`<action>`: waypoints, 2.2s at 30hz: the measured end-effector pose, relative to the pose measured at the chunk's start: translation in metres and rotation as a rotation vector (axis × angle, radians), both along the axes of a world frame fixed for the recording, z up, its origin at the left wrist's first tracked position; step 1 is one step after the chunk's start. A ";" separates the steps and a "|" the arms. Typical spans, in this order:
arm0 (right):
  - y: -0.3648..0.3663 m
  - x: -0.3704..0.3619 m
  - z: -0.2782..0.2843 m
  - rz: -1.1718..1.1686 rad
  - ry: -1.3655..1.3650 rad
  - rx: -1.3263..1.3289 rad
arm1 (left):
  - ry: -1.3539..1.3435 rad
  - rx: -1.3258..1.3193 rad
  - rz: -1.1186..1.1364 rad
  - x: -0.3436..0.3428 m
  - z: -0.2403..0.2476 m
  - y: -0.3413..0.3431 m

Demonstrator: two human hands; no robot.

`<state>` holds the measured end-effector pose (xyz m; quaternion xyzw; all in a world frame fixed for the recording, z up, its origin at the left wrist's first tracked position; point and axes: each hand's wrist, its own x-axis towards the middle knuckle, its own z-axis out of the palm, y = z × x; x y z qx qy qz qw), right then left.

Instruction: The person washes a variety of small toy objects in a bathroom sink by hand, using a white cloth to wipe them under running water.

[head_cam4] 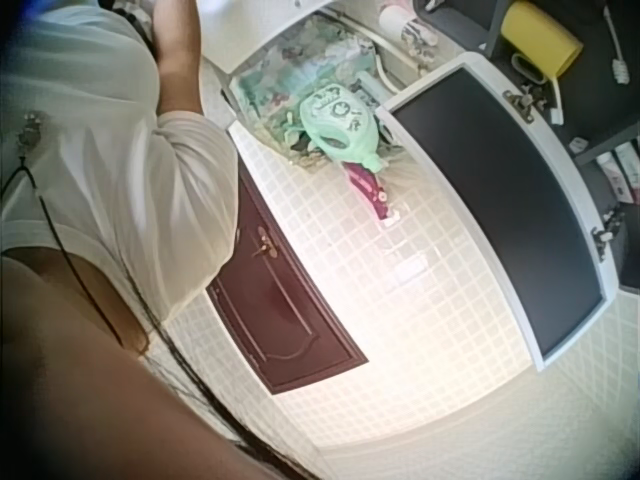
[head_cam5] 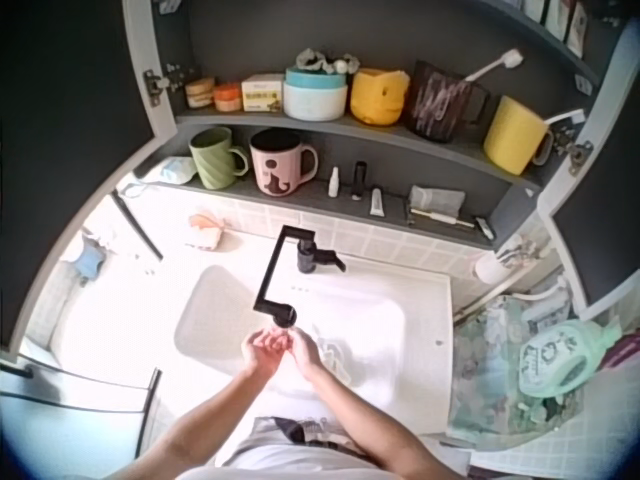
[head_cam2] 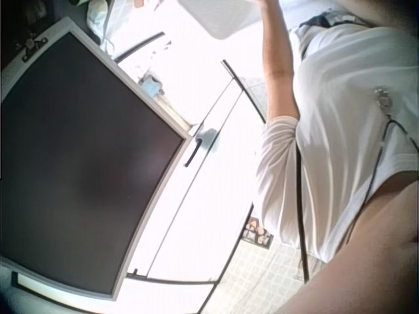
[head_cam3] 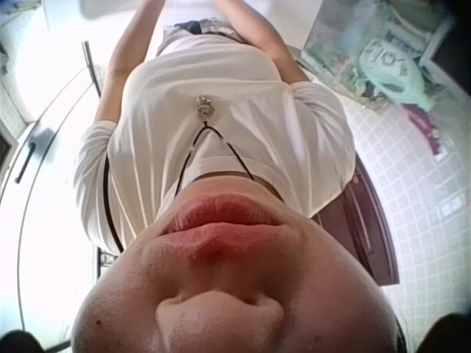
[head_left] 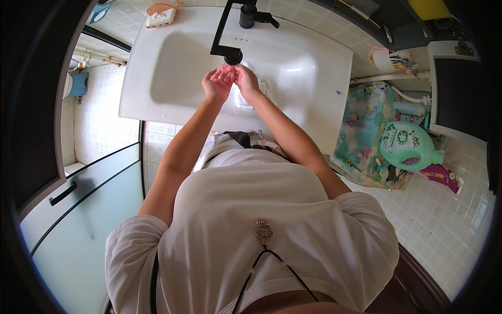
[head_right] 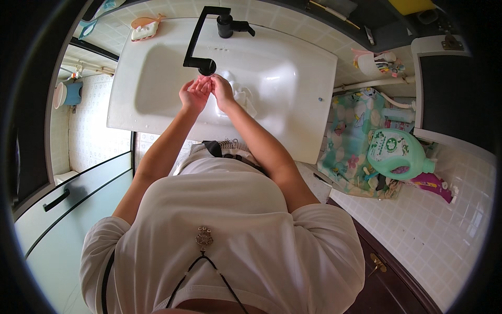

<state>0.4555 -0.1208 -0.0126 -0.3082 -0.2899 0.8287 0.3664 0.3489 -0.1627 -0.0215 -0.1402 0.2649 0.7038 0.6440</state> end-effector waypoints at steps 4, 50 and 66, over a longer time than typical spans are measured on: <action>-0.002 -0.005 0.001 -0.090 -0.043 -0.042 | 0.084 -0.048 0.027 0.002 0.001 0.000; 0.015 -0.001 0.003 -0.027 -0.228 -0.188 | 0.075 -0.079 -0.091 0.007 0.017 -0.002; 0.032 0.008 -0.020 -0.068 -0.143 -0.248 | 0.067 -0.094 -0.100 -0.006 0.019 -0.014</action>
